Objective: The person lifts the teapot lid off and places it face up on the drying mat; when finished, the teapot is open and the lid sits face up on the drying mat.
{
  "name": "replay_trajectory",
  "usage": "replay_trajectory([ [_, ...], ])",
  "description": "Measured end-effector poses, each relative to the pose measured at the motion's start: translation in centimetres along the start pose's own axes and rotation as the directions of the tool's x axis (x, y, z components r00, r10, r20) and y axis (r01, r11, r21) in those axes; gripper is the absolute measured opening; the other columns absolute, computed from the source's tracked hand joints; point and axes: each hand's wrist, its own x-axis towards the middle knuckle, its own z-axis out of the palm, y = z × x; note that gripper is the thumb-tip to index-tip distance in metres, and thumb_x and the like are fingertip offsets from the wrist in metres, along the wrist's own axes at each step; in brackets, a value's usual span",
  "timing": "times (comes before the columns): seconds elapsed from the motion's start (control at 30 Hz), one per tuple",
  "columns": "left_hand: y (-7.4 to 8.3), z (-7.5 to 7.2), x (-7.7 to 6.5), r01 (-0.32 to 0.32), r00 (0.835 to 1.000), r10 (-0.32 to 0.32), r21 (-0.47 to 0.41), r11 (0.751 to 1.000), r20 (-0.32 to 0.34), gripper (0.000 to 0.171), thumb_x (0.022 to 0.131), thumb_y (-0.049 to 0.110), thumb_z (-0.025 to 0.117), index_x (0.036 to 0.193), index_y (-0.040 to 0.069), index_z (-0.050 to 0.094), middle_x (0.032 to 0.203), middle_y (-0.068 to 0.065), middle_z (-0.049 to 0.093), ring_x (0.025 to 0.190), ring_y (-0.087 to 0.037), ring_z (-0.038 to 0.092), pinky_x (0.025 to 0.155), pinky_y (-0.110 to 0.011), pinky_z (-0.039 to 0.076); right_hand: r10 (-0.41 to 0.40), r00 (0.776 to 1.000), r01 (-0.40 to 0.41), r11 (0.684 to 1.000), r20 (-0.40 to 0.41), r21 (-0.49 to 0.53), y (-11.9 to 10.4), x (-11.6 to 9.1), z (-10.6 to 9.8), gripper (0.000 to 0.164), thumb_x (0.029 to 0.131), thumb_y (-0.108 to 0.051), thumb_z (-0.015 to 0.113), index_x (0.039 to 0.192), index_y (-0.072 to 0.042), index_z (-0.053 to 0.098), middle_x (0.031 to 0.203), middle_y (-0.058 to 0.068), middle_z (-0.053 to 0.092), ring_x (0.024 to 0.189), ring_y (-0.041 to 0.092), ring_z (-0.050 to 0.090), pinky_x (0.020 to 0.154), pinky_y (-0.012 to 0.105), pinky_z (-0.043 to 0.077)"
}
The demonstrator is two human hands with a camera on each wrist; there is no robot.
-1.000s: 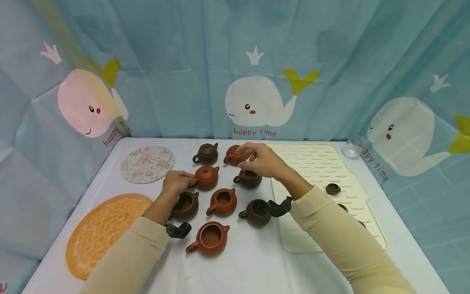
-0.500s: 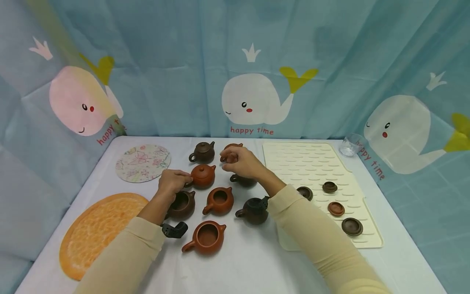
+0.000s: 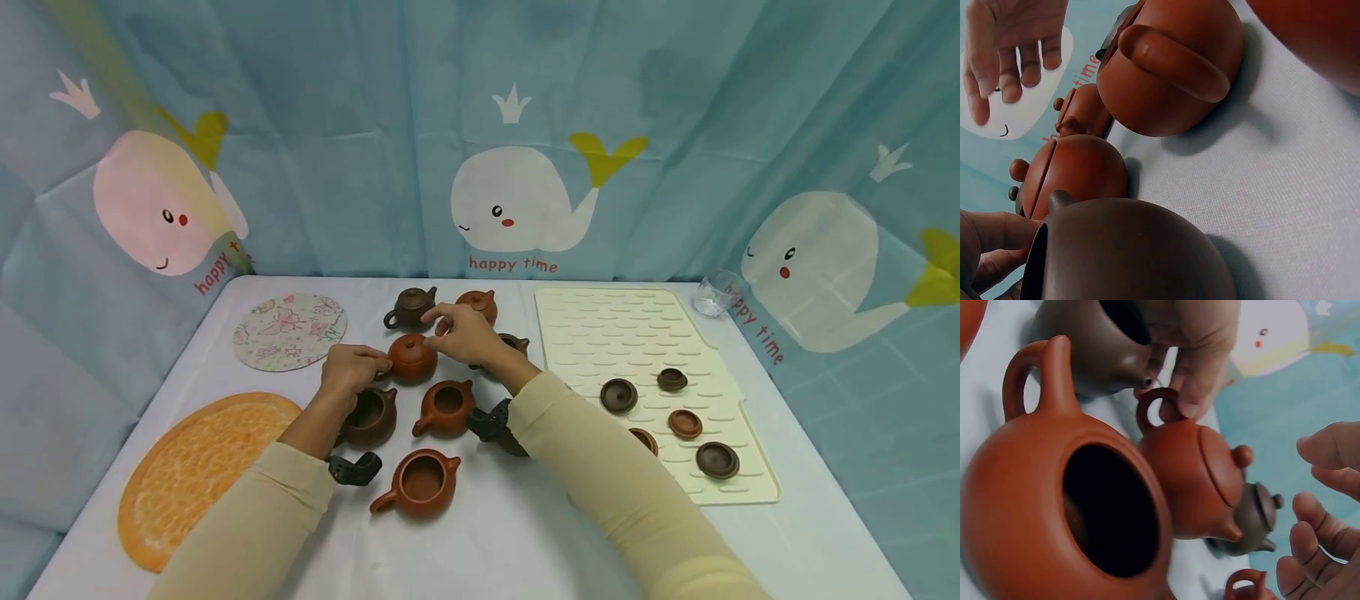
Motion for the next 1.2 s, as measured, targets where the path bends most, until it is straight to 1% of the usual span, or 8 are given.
replay_trajectory([
  [0.07, 0.0, -0.1, 0.0, 0.002, 1.0, -0.002, 0.001, 1.0, 0.001, 0.02, 0.09, 0.01, 0.065, 0.106, 0.001, 0.073, 0.111, -0.017, 0.063, 0.103, -0.03, 0.053, 0.093, -0.047, 0.04, 0.021, 1.0, -0.021, 1.0, 0.007, -0.013, 0.1, 0.3, 0.5, 0.031, 0.088, -0.015, 0.071, 0.118, -0.012, 0.064, 0.086, 0.004, 0.061, 0.07, 0.018, 0.054, 0.06, 0.027, 0.043],
  [0.2, 0.0, -0.2, -0.2, -0.003, 1.0, 0.003, 0.001, 1.0, 0.008, 0.02, 0.09, 0.011, 0.066, 0.106, 0.001, 0.073, 0.109, -0.017, 0.064, 0.102, -0.03, 0.053, 0.092, -0.047, 0.04, 0.061, 0.998, -0.061, 0.998, 0.018, -0.013, 0.1, 0.7, 1.5, 0.032, 0.089, -0.017, 0.071, 0.119, -0.011, 0.065, 0.088, 0.003, 0.06, 0.077, 0.018, 0.055, 0.066, 0.028, 0.045],
  [0.33, -0.3, -0.2, -0.2, -0.007, 1.0, 0.007, 0.0, 1.0, 0.009, 0.021, 0.089, 0.012, 0.067, 0.105, 0.001, 0.073, 0.108, -0.016, 0.064, 0.102, -0.029, 0.054, 0.09, -0.046, 0.039, 0.08, 0.996, -0.079, 0.997, 0.027, -0.026, 0.3, 1.1, 2.5, 0.032, 0.089, -0.017, 0.07, 0.12, -0.01, 0.065, 0.091, 0.001, 0.06, 0.082, 0.017, 0.056, 0.068, 0.028, 0.046],
  [0.5, -0.4, -0.2, -0.2, 0.007, 1.0, -0.007, 0.009, 1.0, 0.009, 0.021, 0.09, 0.012, 0.066, 0.107, 0.001, 0.073, 0.11, -0.016, 0.063, 0.104, -0.03, 0.052, 0.092, -0.047, 0.038, 0.071, 0.997, -0.069, 0.995, 0.037, -0.066, 0.3, 1.6, 3.3, 0.03, 0.089, -0.016, 0.07, 0.118, -0.011, 0.066, 0.093, 0.001, 0.06, 0.085, 0.016, 0.057, 0.071, 0.026, 0.048],
  [0.67, -0.2, -0.3, -0.2, 0.012, 1.0, -0.012, 0.012, 1.0, 0.007, 0.021, 0.09, 0.012, 0.065, 0.107, 0.001, 0.073, 0.11, -0.016, 0.063, 0.103, -0.03, 0.052, 0.092, -0.047, 0.039, 0.067, 0.997, -0.063, 0.99, 0.031, -0.124, 0.2, 2.0, 3.7, 0.027, 0.089, -0.019, 0.069, 0.116, -0.012, 0.067, 0.096, 0.002, 0.061, 0.086, 0.016, 0.057, 0.072, 0.026, 0.049],
  [0.87, 0.0, -0.2, -0.2, 0.004, 1.0, -0.004, 0.005, 1.0, 0.006, 0.019, 0.089, 0.012, 0.066, 0.104, 0.002, 0.074, 0.108, -0.015, 0.064, 0.101, -0.029, 0.052, 0.09, -0.045, 0.039, 0.069, 0.997, -0.063, 0.983, 0.029, -0.175, 0.1, 2.2, 4.1, 0.029, 0.091, -0.02, 0.068, 0.118, -0.009, 0.067, 0.098, 0.002, 0.063, 0.087, 0.014, 0.058, 0.073, 0.026, 0.048],
  [1.03, 0.0, -0.3, -0.2, 0.001, 1.0, -0.001, 0.002, 1.0, 0.004, 0.018, 0.089, 0.011, 0.067, 0.103, 0.001, 0.074, 0.107, -0.016, 0.064, 0.101, -0.03, 0.052, 0.089, -0.046, 0.038, 0.078, 0.997, -0.07, 0.968, 0.022, -0.239, -0.1, 2.4, 4.4, 0.029, 0.092, -0.021, 0.067, 0.119, -0.009, 0.067, 0.099, 0.002, 0.062, 0.088, 0.014, 0.056, 0.075, 0.026, 0.048],
  [1.2, 0.1, -0.3, -0.2, 0.01, 1.0, -0.01, 0.002, 1.0, -0.006, 0.018, 0.089, 0.011, 0.067, 0.102, 0.002, 0.074, 0.106, -0.015, 0.065, 0.1, -0.029, 0.053, 0.09, -0.046, 0.038, 0.053, 0.999, -0.053, 0.949, -0.006, -0.31, -0.2, 2.4, 4.5, 0.025, 0.094, -0.023, 0.065, 0.116, -0.011, 0.069, 0.103, 0.003, 0.061, 0.093, 0.015, 0.055, 0.081, 0.029, 0.046],
])
